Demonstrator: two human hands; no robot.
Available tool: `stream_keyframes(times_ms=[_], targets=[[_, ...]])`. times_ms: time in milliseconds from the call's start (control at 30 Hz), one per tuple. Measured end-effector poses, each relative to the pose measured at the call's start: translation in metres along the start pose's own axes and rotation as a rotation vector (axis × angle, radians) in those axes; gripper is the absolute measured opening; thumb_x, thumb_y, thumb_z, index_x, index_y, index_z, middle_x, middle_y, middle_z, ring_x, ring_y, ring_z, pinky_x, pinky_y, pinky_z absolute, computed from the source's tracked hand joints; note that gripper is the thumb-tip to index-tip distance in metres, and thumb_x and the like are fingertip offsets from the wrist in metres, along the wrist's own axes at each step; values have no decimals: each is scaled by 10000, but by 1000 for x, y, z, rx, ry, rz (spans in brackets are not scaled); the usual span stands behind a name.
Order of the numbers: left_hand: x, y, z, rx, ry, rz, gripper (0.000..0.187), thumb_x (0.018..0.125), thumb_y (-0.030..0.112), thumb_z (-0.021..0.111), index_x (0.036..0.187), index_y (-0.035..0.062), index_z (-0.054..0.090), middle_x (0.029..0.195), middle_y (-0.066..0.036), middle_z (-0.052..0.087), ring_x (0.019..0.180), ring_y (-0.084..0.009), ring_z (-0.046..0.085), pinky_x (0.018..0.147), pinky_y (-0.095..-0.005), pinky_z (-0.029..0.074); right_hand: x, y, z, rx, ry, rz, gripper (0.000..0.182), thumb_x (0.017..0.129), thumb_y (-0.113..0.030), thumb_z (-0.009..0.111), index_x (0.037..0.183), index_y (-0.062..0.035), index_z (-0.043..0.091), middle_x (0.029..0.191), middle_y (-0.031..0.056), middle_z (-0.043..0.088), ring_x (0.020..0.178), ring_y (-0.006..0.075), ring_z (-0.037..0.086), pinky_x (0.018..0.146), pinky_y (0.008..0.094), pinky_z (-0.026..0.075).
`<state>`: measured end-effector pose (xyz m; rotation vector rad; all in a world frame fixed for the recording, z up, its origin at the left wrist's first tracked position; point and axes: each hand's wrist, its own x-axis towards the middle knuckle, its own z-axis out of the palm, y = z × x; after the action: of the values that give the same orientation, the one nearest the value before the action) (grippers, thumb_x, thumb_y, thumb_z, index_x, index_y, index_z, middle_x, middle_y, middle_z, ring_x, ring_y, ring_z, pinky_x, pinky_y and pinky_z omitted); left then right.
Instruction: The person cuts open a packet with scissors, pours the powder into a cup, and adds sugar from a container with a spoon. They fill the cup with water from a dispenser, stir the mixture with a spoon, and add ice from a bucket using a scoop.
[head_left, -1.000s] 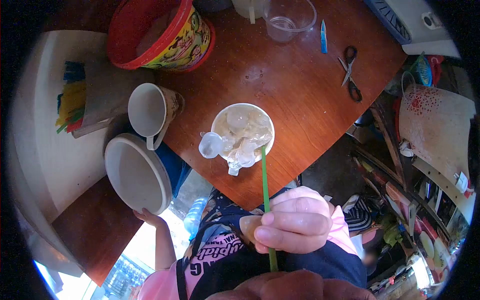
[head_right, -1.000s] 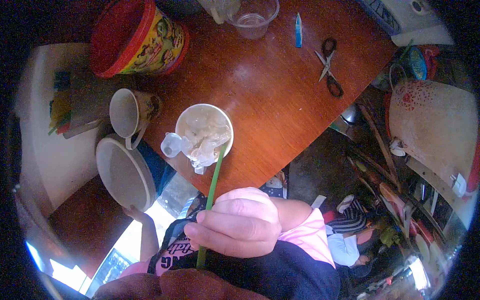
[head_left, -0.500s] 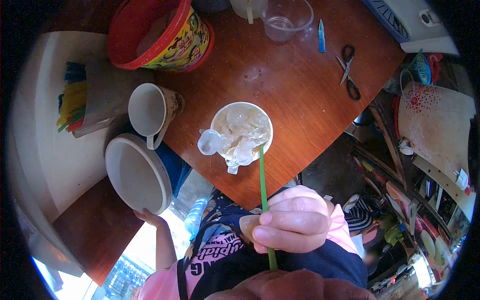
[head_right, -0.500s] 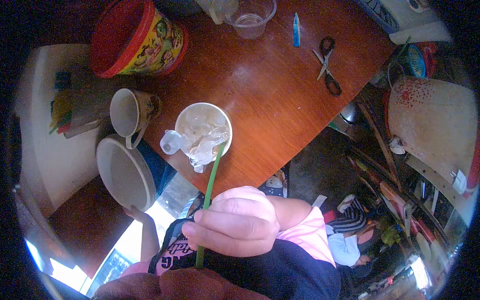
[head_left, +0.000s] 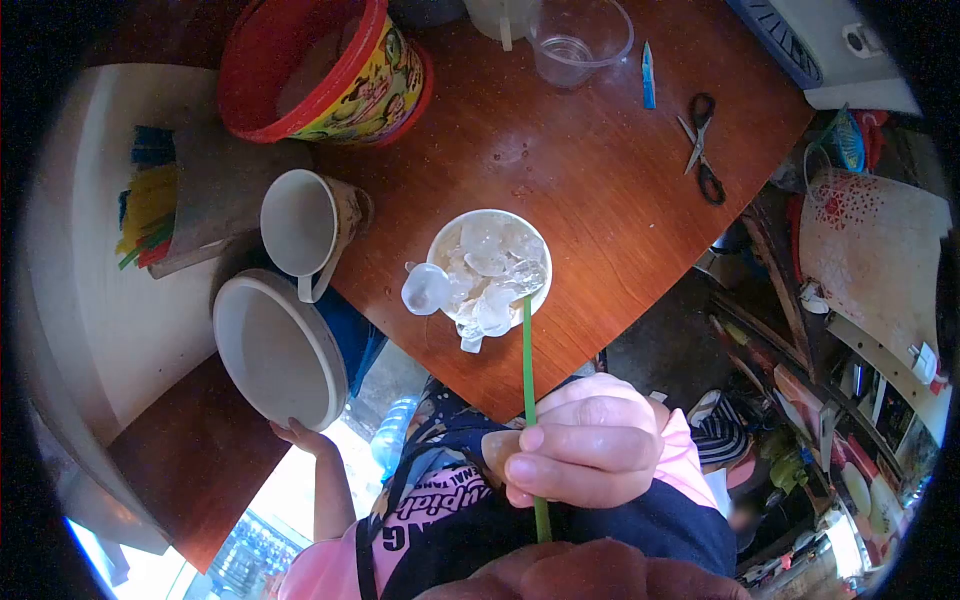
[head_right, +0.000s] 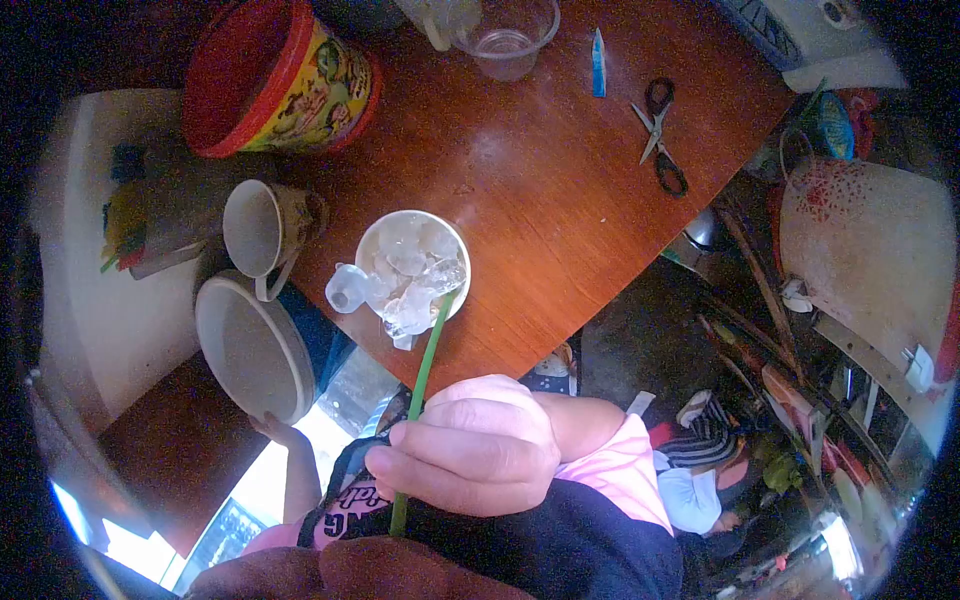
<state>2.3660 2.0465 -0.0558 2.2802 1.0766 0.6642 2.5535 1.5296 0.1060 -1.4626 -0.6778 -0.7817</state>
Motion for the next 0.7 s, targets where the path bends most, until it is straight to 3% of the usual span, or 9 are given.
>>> stream_keyframes(times_ms=[700], targets=[[-3, 3, 1, -30, 3, 34, 708, 851, 416, 498, 1370, -12, 276, 1324, -282, 360, 1180, -392, 440, 964, -466, 400, 4, 6, 3, 56, -2, -11, 248, 663, -25, 721, 862, 105, 650, 859, 179, 607, 568, 144, 564, 492, 244, 477]])
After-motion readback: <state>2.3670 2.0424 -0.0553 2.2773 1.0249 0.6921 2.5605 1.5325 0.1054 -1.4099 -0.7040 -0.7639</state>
